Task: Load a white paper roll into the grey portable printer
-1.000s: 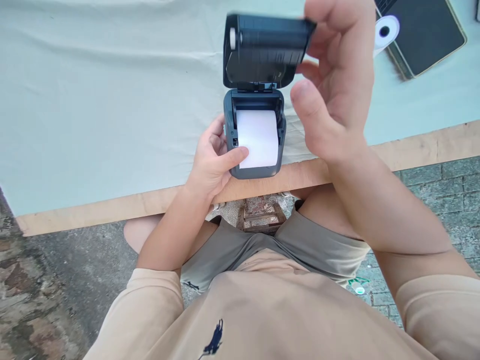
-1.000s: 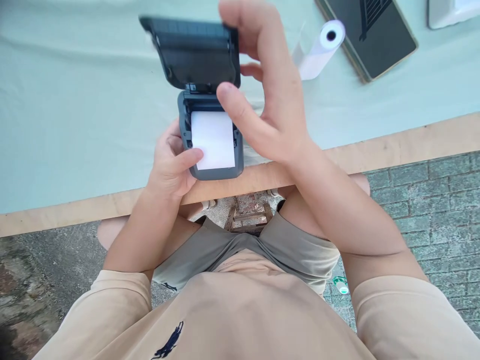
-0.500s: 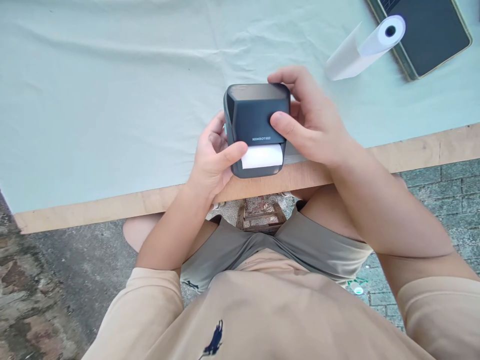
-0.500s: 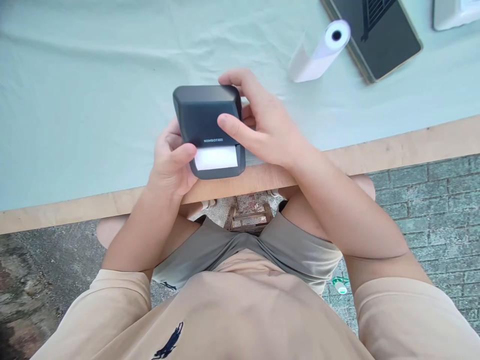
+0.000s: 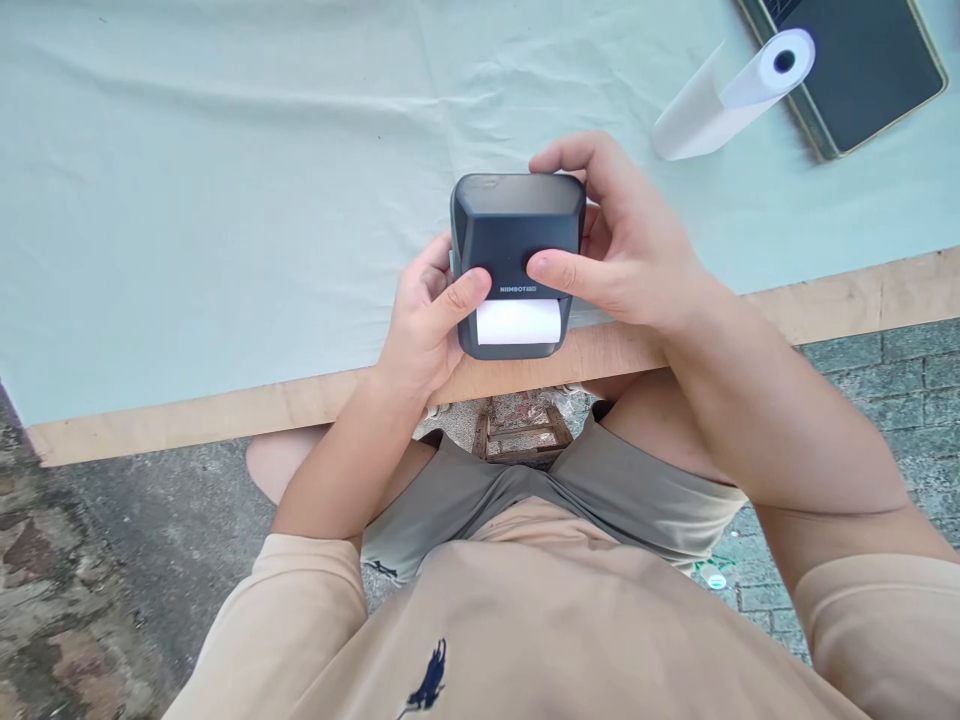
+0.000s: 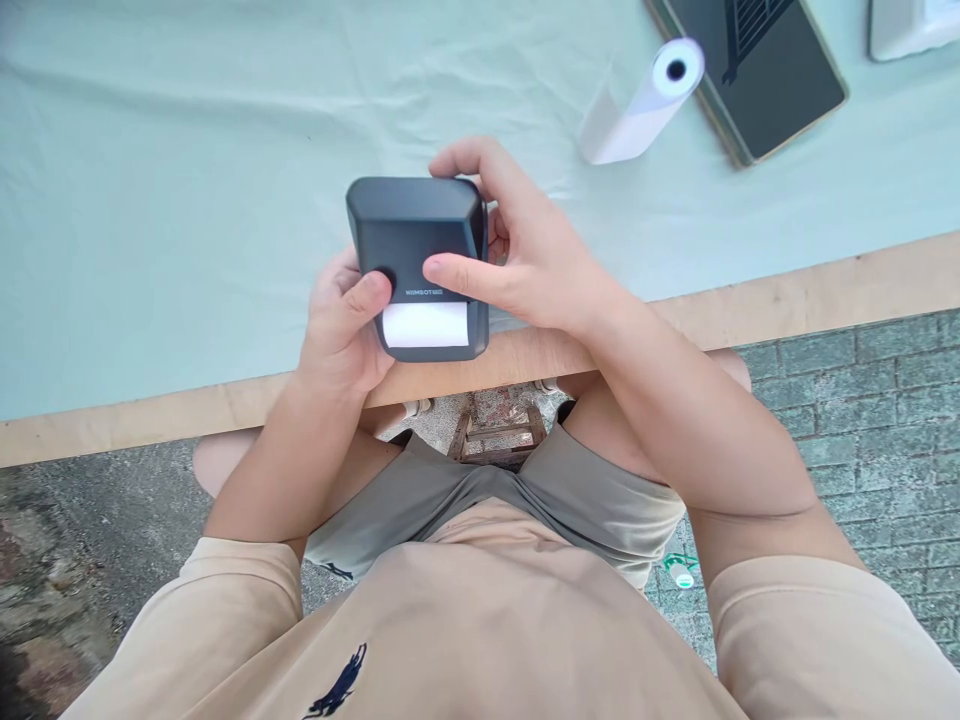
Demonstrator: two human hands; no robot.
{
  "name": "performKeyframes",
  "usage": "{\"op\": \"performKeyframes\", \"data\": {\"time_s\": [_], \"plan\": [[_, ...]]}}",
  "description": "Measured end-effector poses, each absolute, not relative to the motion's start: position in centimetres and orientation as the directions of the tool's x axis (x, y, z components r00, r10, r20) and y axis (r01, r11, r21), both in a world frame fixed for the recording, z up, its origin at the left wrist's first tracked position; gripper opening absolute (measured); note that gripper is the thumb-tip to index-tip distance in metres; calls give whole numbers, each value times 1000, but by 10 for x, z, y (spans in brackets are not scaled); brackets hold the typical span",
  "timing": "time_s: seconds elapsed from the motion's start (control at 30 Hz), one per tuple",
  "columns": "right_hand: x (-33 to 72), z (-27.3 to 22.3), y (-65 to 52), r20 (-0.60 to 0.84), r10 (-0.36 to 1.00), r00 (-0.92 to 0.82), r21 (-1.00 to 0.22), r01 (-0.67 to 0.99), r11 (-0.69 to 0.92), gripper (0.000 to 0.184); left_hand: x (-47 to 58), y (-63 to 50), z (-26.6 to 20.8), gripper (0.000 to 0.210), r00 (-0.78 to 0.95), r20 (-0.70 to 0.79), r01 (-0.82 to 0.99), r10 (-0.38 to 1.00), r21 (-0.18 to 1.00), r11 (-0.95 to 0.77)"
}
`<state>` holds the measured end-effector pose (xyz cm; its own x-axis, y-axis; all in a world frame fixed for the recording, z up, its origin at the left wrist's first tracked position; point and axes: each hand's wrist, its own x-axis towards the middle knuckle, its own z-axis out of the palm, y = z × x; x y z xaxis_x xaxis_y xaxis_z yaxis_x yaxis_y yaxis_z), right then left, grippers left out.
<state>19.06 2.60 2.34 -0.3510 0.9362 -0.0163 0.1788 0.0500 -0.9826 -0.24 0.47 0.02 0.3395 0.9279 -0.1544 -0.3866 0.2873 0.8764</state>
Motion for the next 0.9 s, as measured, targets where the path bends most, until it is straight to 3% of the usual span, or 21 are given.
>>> {"op": "performKeyframes", "data": {"time_s": [0.27, 0.57, 0.9], "plan": [[190, 17, 24, 84, 926, -369, -952, 244, 183, 55, -1, 5, -1, 33, 341, -143, -420, 929, 861, 287], [192, 16, 24, 65, 928, -366, -949, 264, 171, 58, -2, 7, -18, 52, 224, -203, -359, 953, 892, 274], [193, 17, 24, 83, 919, -386, -937, 283, 203, 59, -1, 8, -16, 38, 239, -172, -416, 956, 871, 261]]}}
